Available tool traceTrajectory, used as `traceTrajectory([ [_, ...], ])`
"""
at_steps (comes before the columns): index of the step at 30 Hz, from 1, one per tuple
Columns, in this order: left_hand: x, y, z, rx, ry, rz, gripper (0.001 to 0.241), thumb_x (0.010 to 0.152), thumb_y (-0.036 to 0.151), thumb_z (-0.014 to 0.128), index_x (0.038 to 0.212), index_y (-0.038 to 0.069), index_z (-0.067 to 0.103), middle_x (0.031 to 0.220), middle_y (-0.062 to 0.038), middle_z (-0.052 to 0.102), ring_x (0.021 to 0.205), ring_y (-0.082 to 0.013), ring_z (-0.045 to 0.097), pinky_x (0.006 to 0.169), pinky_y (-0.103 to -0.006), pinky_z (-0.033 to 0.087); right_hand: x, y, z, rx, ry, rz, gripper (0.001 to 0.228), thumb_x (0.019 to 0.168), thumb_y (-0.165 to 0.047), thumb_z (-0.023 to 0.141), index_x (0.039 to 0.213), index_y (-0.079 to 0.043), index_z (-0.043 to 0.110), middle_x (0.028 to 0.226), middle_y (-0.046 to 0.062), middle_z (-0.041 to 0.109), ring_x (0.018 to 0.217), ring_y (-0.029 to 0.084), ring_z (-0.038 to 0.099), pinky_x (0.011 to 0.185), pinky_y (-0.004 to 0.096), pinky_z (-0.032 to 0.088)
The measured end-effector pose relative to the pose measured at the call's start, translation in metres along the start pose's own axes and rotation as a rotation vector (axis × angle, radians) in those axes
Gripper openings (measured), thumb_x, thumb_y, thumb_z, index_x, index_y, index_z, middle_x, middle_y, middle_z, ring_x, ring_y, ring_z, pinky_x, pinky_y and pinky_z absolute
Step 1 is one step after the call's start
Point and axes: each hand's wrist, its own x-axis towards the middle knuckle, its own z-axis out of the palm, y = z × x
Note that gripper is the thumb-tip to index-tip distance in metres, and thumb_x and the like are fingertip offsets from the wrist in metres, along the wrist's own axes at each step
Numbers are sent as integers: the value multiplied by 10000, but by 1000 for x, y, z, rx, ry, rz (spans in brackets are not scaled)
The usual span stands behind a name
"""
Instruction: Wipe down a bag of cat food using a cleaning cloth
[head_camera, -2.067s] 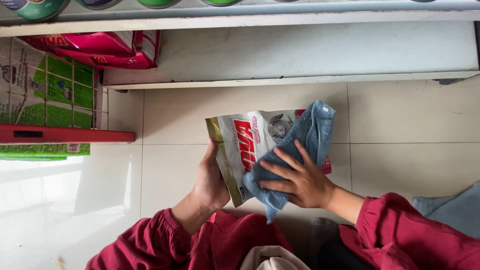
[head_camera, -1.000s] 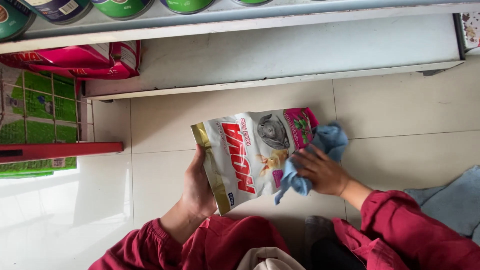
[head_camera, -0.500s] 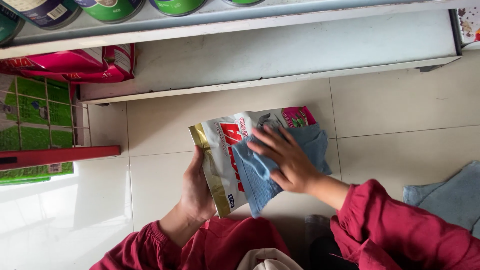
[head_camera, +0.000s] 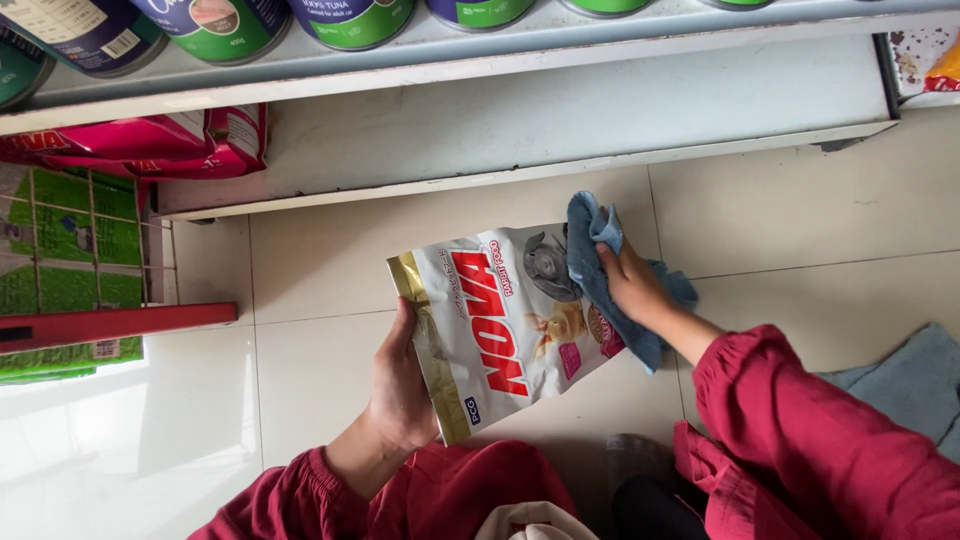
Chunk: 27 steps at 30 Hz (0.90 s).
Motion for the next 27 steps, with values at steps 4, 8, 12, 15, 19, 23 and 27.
traceTrajectory([
  [4,30,-8,-57,-84,-566,14,688,1037,589,445,1527,107,416,1522,-222,461,1335,-432,474,1104,-634,307,-25,-8,24,-155,185,-279,582,1030,-88,433,1559,60,240,1641,285,254,1518,437,276,1229,471,238],
  [8,8,-1,-20,24,63,-8,706,956,569,280,1519,172,437,1568,-194,472,1339,-415,439,1126,-615,279,-53,-96,35,-228,131,-537,628,987,-149,485,1548,57,293,1631,291,289,1543,442,246,1263,529,188],
  [12,31,-10,-66,-104,-671,49,678,1096,592,328,1590,128,313,1565,-254,345,1379,-484,371,1076,-691,264,-46,-135,49,-341,-47,-596,697,989,-357,460,1589,-43,294,1707,151,146,1585,429,117,1265,634,69],
  [15,33,-10,-75,-142,-728,97,624,1163,525,330,1619,101,284,1589,-277,283,1394,-523,313,1073,-710,219,-20,-139,51,-361,-18,-581,646,1044,-360,420,1605,-74,275,1711,109,177,1586,406,142,1260,642,110],
  [19,-4,1,-4,61,51,40,682,1008,545,279,1505,121,477,1411,-162,565,1173,-317,531,1068,-517,378,6,-153,58,-428,6,-531,641,1053,-372,417,1593,-55,280,1687,206,187,1546,496,145,1199,705,139],
  [23,10,-5,-31,25,-61,28,633,1018,570,326,1453,151,519,1373,-144,595,1159,-314,568,1026,-504,417,0,-180,63,-563,-124,-681,692,1071,-498,335,1630,-121,178,1718,67,180,1585,324,66,1225,697,7],
  [27,7,-4,-26,43,-35,28,633,1014,559,315,1451,143,505,1404,-164,582,1181,-325,556,1028,-503,408,2,-183,65,-556,-245,-869,794,1014,-512,547,1642,-212,163,1733,-35,174,1614,229,167,1294,604,99],
])
